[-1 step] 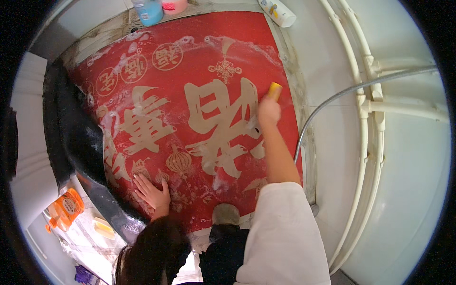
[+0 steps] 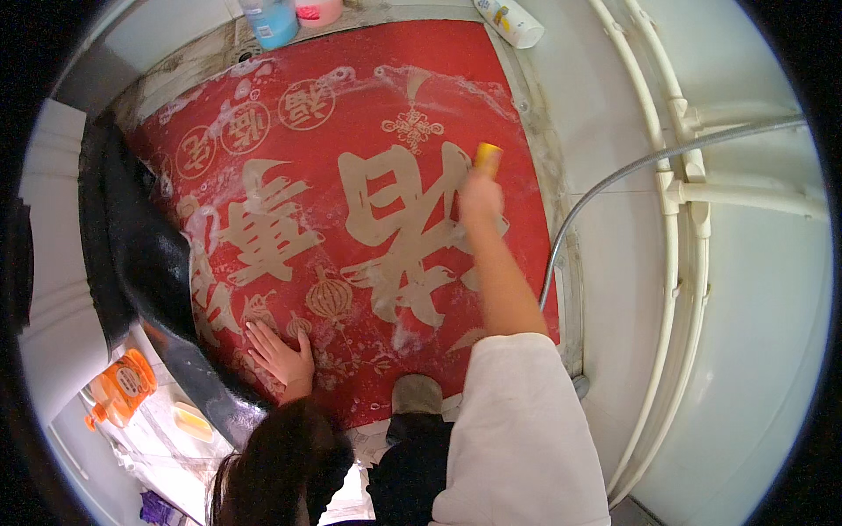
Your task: The person cleans a large red floor mat by hand using a yellow sponge and soapy liquid from a container, then rinses the mat with a handheld shower head.
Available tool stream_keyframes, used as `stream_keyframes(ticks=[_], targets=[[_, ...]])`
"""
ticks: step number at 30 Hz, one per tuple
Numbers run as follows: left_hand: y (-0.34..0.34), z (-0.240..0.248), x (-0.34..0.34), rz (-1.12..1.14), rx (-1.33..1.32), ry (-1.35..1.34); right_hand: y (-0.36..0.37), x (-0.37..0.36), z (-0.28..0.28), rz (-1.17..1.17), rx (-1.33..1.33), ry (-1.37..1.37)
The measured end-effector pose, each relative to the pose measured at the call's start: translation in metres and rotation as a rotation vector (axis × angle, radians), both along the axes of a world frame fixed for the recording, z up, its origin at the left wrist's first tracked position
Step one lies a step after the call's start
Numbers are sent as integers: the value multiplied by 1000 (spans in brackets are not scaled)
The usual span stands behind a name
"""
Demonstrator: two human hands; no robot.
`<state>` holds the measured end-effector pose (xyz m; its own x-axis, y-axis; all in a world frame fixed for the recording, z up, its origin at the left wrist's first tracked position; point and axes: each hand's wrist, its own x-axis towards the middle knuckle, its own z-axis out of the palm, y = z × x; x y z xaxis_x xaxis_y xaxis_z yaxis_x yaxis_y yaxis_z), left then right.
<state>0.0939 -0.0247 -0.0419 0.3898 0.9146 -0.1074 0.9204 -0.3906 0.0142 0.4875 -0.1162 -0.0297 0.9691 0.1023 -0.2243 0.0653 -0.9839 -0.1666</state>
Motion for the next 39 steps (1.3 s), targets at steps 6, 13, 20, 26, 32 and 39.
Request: stream_keyframes(ticks=[6, 13, 20, 26, 32, 39], targets=[[0, -1, 0, -2, 8, -28, 132, -129, 2, 516, 251, 265], [1, -3, -4, -6, -37, -6, 135, -260, 14, 1233, 365, 378], [3, 0, -3, 37, -70, -30, 152, -120, 5, 866, 112, 180], [4, -2, -2, 36, -79, -46, 136, -167, -7, 952, 152, 97], [4, -3, -7, 24, -71, -34, 100, -221, 12, 1353, 29, 215], [1, -1, -4, 22, -76, -34, 144, -132, 10, 772, 175, -3]])
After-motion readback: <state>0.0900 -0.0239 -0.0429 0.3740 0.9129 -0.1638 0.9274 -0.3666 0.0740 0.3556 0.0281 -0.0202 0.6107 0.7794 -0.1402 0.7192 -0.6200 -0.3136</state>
